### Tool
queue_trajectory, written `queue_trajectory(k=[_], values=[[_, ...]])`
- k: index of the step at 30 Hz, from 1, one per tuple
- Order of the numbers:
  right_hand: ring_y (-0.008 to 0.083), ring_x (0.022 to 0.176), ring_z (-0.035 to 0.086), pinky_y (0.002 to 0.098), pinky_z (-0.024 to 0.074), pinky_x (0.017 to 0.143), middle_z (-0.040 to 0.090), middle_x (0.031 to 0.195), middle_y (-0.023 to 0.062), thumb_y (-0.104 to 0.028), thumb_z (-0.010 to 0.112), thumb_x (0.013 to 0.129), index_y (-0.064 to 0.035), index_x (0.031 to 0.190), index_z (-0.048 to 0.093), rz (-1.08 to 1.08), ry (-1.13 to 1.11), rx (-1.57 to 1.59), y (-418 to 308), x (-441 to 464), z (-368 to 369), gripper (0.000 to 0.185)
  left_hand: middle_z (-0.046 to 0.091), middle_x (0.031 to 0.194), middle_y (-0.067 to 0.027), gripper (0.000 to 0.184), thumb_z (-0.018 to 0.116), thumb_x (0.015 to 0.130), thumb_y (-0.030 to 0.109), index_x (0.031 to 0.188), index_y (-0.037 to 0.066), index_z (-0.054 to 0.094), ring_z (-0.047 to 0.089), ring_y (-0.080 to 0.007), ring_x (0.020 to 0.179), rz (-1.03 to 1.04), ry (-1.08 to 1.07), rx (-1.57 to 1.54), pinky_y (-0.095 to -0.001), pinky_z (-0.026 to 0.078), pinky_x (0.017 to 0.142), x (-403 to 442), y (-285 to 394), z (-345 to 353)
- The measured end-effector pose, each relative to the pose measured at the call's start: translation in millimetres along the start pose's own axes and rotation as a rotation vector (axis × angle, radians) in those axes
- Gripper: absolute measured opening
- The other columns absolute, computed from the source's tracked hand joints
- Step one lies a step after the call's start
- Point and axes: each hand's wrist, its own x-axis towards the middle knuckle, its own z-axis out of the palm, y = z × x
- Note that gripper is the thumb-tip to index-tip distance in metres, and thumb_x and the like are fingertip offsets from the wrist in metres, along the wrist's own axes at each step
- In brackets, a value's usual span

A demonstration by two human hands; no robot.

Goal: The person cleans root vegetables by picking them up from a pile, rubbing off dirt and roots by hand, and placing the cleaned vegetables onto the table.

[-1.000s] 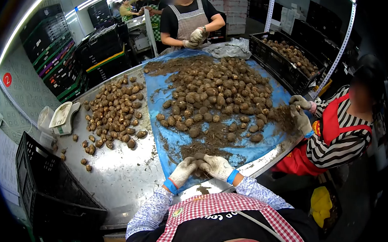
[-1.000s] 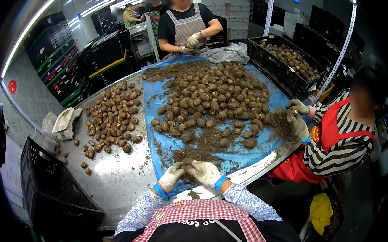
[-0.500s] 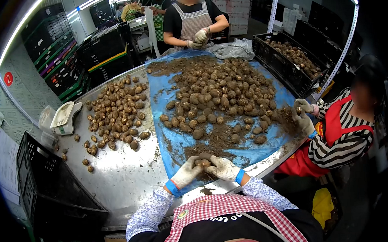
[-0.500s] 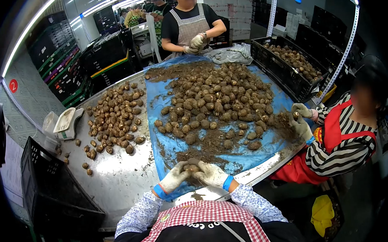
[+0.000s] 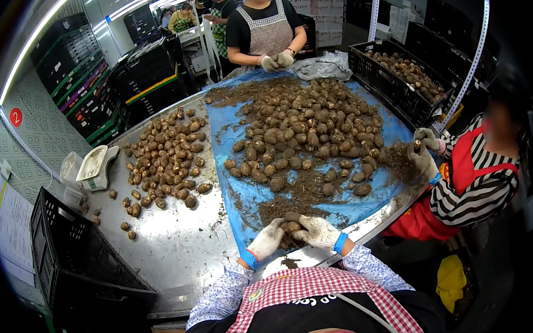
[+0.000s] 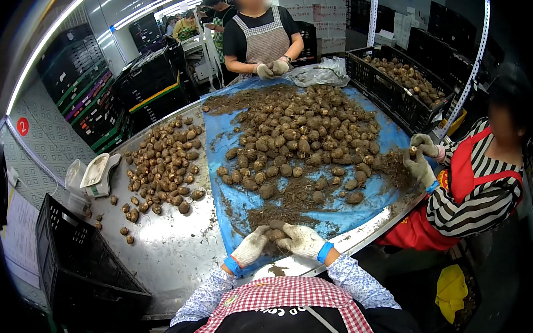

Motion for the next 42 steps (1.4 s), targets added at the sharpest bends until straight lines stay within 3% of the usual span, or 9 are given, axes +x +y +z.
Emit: queue_trajectory(k=[10,14,17,24,27,29,32,36,42], values=[[0.0343,0.097,0.065,0.0402,0.0534,0.081,0.066,0.108,0.0190,-0.031,0.057,0.093,-0.0083,0.135,0.047,0.077,-0.053,-0.156,-20.8,11.4,-11.2,0.049,0.066,0.096,-0.0247,0.039,0.049,0.091,0.011,0.127,-0.002,0.047,0.067,-0.0339,0.086,0.140,0.217,0.426,-0.0399,0.053,0.071,3.0,-5.4,2.9],[0.0233,0.120,0.056,0.0318,0.0485,0.097,0.060,0.127,0.0146,-0.031,0.050,0.100,-0.0031,0.124,0.054,-0.053,0.109,0.785,1.2,12.6,0.1,0.037,0.063,0.111,-0.0228,0.035,0.054,0.091,0.016,0.123,0.002,0.056,0.063,-0.0367,0.097,0.254,0.409,0.372,-0.0419,0.050,0.088,10.3,3.3,-5.7],[0.0213,0.116,0.058,0.0314,0.0471,0.096,0.060,0.125,0.0126,-0.033,0.047,0.101,-0.0033,0.126,0.053,-0.103,0.231,0.588,-9.3,13.2,-14.1,0.039,0.061,0.117,-0.0210,0.036,0.058,0.091,0.020,0.121,0.000,0.057,0.062,-0.0322,0.104,0.394,0.590,0.734,-0.0389,0.048,0.092,14.9,22.1,-9.2],[0.0157,0.091,0.064,0.0250,0.0521,0.076,0.063,0.114,0.0094,-0.021,0.051,0.099,-0.0029,0.125,0.055,-0.049,0.416,0.770,64.1,28.6,26.8,0.032,0.061,0.115,-0.0150,0.037,0.054,0.097,0.021,0.125,-0.003,0.051,0.060,-0.0196,0.102,0.196,0.283,0.079,-0.0312,0.050,0.090,10.3,42.9,-0.2],[0.0079,0.059,0.057,0.0209,0.0455,0.048,0.063,0.079,0.0031,-0.022,0.053,0.098,-0.0029,0.114,0.064,0.210,0.469,0.682,-13.2,18.4,-10.8,0.028,0.061,0.112,-0.0127,0.035,0.053,0.098,0.019,0.125,-0.003,0.050,0.061,-0.0165,0.097,-0.057,0.190,-0.383,-0.0296,0.052,0.083,12.4,43.4,4.4],[0.0074,0.054,0.054,0.0206,0.0438,0.046,0.064,0.077,0.0033,-0.023,0.053,0.098,-0.0026,0.116,0.063,0.246,0.505,1.073,14.7,25.5,-7.1,0.029,0.061,0.111,-0.0113,0.033,0.051,0.099,0.018,0.125,-0.003,0.049,0.061,-0.0153,0.094,0.043,0.161,-0.657,-0.0289,0.054,0.080,15.9,27.7,6.2],[0.0094,0.057,0.059,0.0220,0.0481,0.048,0.067,0.082,0.0058,-0.022,0.052,0.098,-0.0023,0.126,0.056,0.306,0.540,0.849,21.0,23.4,-11.6,0.034,0.060,0.114,-0.0120,0.032,0.051,0.099,0.016,0.125,-0.002,0.048,0.061,-0.0179,0.095,0.119,0.281,-0.818,-0.0315,0.055,0.084,14.7,30.8,9.9],[0.0163,0.069,0.067,0.0275,0.0580,0.060,0.068,0.087,0.0122,-0.025,0.050,0.099,0.0006,0.136,0.040,0.393,0.294,0.680,23.4,28.0,9.8,0.046,0.060,0.113,-0.0130,0.031,0.057,0.094,0.008,0.122,-0.003,0.050,0.060,-0.0181,0.099,0.186,0.385,-0.590,-0.0310,0.052,0.087,13.7,23.7,9.1],[0.0144,0.070,0.063,0.0290,0.0519,0.061,0.065,0.084,0.0088,-0.035,0.056,0.095,0.0022,0.111,0.062,0.296,0.156,0.541,-29.4,26.7,-8.7,0.041,0.062,0.109,-0.0130,0.033,0.062,0.090,0.006,0.120,-0.004,0.052,0.060,-0.0183,0.101,0.280,0.486,-0.272,-0.0309,0.050,0.088,6.3,24.7,15.3]])
